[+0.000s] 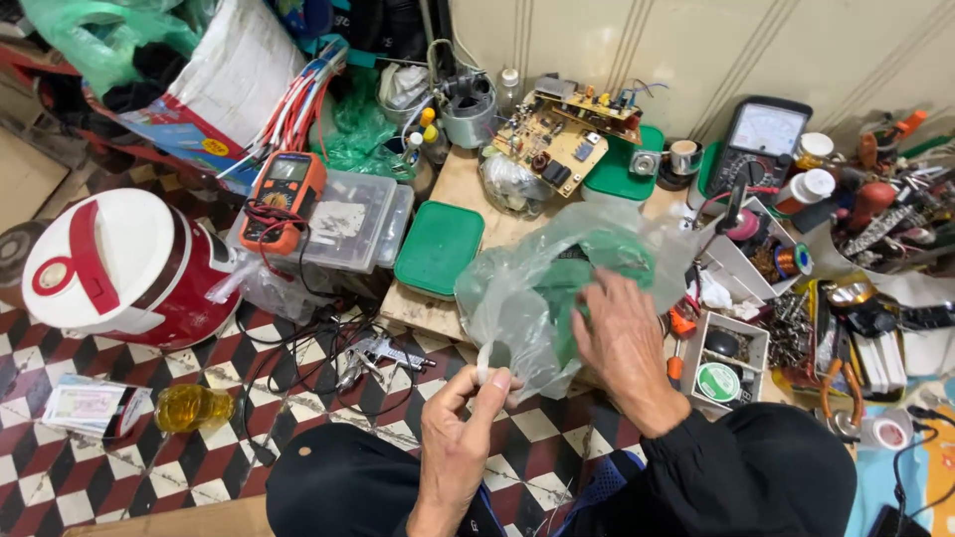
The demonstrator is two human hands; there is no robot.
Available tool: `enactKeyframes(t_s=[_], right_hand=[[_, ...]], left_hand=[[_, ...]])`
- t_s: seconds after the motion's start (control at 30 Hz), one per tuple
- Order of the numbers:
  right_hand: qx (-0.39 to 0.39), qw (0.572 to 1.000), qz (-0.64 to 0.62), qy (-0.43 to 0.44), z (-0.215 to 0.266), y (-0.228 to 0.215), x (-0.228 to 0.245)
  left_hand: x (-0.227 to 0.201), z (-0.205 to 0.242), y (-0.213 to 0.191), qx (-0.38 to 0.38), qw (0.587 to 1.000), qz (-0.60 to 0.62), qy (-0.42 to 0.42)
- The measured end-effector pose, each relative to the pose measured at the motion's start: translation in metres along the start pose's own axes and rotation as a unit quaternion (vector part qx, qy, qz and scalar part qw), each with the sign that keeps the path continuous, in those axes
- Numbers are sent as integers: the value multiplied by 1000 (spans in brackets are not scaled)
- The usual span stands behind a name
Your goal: The person sits on the floor and sorts through a plastic bag filled with electronic components. They pick out various circuit boards, including a green one and a red one with a digital display, and place them on the cluttered workbench. The person also handles a small white power supply unit, turning it over in their hands.
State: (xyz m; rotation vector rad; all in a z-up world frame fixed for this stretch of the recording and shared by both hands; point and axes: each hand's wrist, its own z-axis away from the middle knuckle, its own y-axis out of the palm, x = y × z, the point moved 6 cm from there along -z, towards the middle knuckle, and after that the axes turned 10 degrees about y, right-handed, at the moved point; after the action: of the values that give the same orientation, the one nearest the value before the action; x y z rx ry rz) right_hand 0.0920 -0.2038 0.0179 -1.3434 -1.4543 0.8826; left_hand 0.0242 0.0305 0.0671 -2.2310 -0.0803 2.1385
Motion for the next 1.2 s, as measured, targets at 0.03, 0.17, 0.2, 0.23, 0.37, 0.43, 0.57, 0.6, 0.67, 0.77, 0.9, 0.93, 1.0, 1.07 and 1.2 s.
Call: enactKeyframes(t_s=[0.03,0.17,0.2,0.23,0.37,0.43,0.57,0.6,0.67,0.77,0.9,0.93,1.0,1.07,1.2], right_hand=[[-38,999,-35,-15,-6,-16,6],[62,994,81,49,-29,27,-15],[61,994,80,48,-23,18,-8],[161,983,27,79,-15,20,-6],[148,949,-276,-32,18,-43,60],[151,937,-307,-69,37,-46,81],[129,945,-283,-97,58,-40,90],[129,945,-283,-97,57,-43,91],[130,940,-293,-112,58,-51,97],[114,926,-331,-144,63,-51,101],[87,941,-269,-186,68,-86,111],[116,935,-277,-188,70,-86,106],[145,930,-285,-181,73,-86,96],[137,914,-333,-187,74,-88,88],[73,902,-403,-140,48,-63,68]], left_hand=[[-1,2,2,5,1000,-12,-13],[-7,9,5,10,1000,-8,0],[-8,9,2,8,1000,-8,0],[-8,9,-1,1,1000,-14,2],[-1,1,-8,-4,997,-39,-61],[-12,-9,-12,12,990,-116,-77],[-40,-36,-24,-59,911,-368,175],[-57,-43,-19,-59,911,-368,175],[-108,-50,1,-17,886,-311,343],[-87,-76,76,312,850,-317,284],[37,-127,129,529,736,-373,199],[62,-137,126,534,670,-481,185],[65,-141,119,535,590,-580,172],[31,-130,98,545,497,-666,112],[43,-145,86,503,453,-712,186]])
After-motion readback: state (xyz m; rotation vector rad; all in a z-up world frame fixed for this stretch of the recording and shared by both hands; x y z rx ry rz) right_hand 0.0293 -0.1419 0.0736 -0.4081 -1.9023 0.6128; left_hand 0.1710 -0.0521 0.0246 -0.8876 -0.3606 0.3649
